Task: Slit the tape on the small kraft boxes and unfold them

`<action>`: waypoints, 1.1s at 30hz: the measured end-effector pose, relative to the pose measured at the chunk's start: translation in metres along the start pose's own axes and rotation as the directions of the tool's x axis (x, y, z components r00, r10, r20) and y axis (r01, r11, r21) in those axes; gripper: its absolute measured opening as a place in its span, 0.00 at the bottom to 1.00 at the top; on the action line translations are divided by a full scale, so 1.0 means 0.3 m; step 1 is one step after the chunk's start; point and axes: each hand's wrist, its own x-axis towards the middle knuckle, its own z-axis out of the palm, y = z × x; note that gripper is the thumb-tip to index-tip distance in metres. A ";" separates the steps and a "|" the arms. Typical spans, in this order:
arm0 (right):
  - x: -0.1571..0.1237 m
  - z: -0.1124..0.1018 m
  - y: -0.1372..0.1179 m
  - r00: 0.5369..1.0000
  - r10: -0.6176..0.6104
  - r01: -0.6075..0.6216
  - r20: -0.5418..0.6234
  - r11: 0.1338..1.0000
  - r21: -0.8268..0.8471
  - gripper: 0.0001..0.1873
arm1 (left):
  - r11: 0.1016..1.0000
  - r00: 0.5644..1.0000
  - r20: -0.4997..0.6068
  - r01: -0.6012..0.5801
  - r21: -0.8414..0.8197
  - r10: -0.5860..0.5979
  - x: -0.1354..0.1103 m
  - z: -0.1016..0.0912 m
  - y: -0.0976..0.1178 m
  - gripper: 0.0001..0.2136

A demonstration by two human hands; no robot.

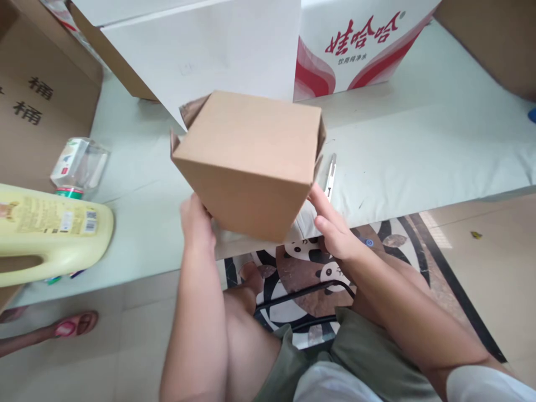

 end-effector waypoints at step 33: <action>0.024 -0.048 -0.009 0.989 -0.146 0.141 -0.024 0.980 -0.144 0.29 | 0.808 0.805 0.297 -0.571 0.148 0.514 -0.116 0.194 0.055 0.25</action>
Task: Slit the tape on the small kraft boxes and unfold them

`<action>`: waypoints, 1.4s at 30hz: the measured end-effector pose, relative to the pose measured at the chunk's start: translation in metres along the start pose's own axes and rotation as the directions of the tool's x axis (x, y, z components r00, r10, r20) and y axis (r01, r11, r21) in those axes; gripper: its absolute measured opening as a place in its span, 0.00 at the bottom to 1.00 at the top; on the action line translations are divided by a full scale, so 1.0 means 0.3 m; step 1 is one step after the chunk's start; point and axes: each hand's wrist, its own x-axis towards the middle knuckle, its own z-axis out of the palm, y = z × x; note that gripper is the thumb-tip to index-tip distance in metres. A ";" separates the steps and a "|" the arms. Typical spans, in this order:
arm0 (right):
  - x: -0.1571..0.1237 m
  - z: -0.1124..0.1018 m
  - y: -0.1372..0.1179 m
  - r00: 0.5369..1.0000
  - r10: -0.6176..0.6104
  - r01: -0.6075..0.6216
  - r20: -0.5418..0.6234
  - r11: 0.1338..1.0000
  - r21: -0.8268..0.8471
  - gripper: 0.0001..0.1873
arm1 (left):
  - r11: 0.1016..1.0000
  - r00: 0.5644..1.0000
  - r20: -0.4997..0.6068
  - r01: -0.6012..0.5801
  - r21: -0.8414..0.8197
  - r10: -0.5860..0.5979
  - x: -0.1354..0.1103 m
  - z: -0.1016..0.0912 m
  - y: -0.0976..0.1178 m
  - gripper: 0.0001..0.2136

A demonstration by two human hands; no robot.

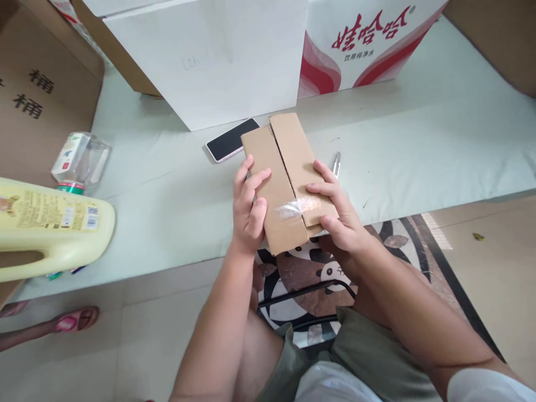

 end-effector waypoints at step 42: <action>-0.037 -0.069 -0.236 0.911 -0.183 0.031 -0.370 0.924 -0.380 0.12 | 0.959 0.971 -0.153 -0.144 0.243 0.184 -0.032 0.104 0.028 0.22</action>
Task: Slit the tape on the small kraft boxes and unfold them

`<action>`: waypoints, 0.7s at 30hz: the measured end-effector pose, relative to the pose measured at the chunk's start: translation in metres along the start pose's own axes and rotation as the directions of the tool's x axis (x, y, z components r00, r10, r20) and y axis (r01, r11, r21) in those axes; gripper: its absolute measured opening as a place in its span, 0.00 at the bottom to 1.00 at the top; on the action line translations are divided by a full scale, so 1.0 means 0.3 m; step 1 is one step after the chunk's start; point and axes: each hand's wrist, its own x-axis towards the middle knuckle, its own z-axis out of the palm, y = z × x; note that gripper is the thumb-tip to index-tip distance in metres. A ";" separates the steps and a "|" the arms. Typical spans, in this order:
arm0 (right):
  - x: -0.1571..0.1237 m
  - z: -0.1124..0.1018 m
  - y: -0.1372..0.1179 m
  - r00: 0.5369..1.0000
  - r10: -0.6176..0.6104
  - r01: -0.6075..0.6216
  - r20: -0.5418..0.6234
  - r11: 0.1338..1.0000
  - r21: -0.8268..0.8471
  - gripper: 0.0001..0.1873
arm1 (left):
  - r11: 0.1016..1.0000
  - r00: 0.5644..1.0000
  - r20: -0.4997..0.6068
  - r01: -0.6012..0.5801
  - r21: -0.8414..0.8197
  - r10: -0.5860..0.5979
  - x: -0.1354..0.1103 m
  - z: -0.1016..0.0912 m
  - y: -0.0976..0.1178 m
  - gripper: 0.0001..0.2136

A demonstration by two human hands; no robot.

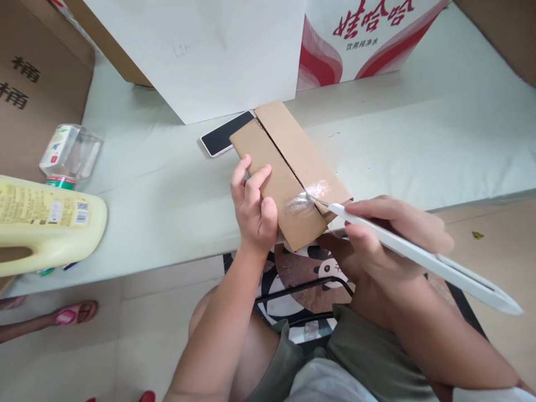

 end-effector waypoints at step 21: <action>-0.006 0.062 -0.069 0.987 0.160 -0.154 0.028 0.974 -0.167 0.05 | 1.000 1.000 0.002 -0.014 0.024 0.014 -0.003 -0.002 -0.003 0.21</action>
